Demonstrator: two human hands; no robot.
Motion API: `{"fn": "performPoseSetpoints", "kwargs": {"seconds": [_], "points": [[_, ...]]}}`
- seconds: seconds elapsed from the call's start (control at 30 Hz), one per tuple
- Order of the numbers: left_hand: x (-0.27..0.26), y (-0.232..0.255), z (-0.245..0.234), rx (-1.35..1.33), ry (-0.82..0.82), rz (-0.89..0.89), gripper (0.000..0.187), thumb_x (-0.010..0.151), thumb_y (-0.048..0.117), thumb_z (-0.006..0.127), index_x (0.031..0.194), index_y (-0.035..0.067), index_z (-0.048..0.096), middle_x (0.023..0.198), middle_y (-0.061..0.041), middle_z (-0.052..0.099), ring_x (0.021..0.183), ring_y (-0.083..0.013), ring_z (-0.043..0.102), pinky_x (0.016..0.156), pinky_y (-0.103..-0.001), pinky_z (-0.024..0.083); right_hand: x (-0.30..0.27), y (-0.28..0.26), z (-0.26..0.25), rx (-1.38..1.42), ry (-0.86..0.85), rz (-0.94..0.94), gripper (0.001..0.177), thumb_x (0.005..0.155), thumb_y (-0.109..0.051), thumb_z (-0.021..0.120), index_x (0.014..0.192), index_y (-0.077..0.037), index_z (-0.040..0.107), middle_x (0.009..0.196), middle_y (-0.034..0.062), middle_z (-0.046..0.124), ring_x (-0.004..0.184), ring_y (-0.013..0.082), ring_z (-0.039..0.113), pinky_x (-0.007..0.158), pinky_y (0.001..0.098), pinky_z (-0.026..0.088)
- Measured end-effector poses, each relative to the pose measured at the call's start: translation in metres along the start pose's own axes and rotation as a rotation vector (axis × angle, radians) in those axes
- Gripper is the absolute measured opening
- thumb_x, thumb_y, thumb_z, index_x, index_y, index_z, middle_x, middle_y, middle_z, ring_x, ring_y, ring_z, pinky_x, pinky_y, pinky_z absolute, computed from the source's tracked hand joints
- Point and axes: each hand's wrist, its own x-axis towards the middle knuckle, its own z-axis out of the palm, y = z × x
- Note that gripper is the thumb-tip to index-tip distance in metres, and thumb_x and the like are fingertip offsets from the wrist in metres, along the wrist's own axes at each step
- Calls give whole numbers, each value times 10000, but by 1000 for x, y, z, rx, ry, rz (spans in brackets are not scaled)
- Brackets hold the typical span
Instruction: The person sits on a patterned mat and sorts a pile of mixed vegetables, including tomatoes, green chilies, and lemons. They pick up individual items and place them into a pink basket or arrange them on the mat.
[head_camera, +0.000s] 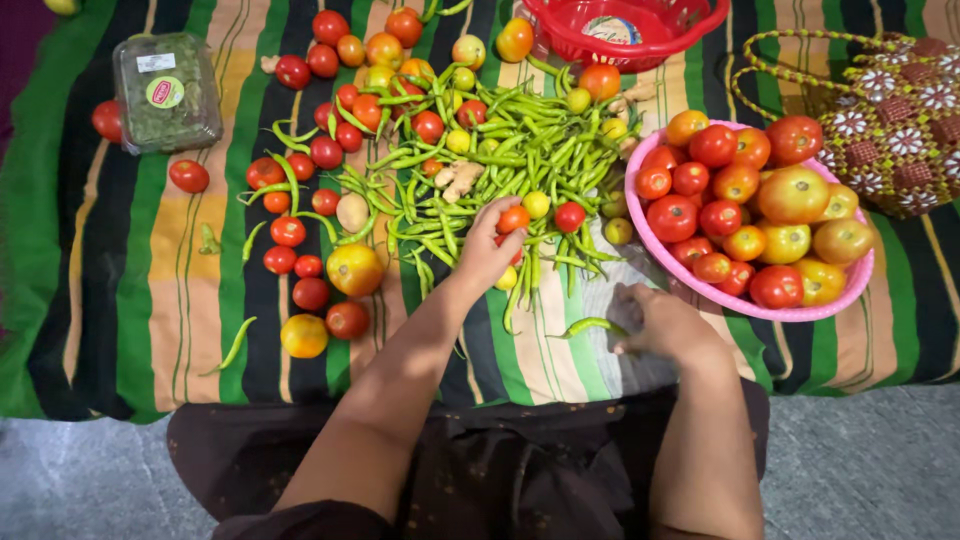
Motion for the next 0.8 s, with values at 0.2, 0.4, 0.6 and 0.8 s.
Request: {"fn": "performPoseSetpoints", "kwargs": {"seconds": [0.2,0.4,0.6,0.8], "points": [[0,-15,-11,-400,-55,-296,550,942,8,539,1479,99,463,1378,-136,558,873,-238,673,671,-313,580,25,-34,25,96,300,-152,225,822,-143,792,1009,-59,701,943,148,723,843,342,714,763,419,566],[1,-3,-23,-667,-65,-208,546,937,63,473,1483,62,454,1476,-150,553,816,-238,663,666,-339,568,31,-66,17,166,752,-311,154,898,-33,737,1043,-42,686,1056,144,687,928,353,696,792,400,566],[6,40,-8,-872,47,-474,460,1007,167,491,1456,99,424,1379,-136,553,1002,-247,639,749,-366,548,31,-63,19,231,728,-380,280,885,-66,792,1130,-32,662,1139,146,682,990,297,706,859,364,575],[-3,61,32,-871,-229,-595,511,995,138,490,1494,66,410,1366,-158,595,1125,-281,681,912,-338,558,32,-58,20,439,701,-528,557,850,-69,815,1346,-18,566,1308,180,622,1093,271,677,890,350,567]]}}
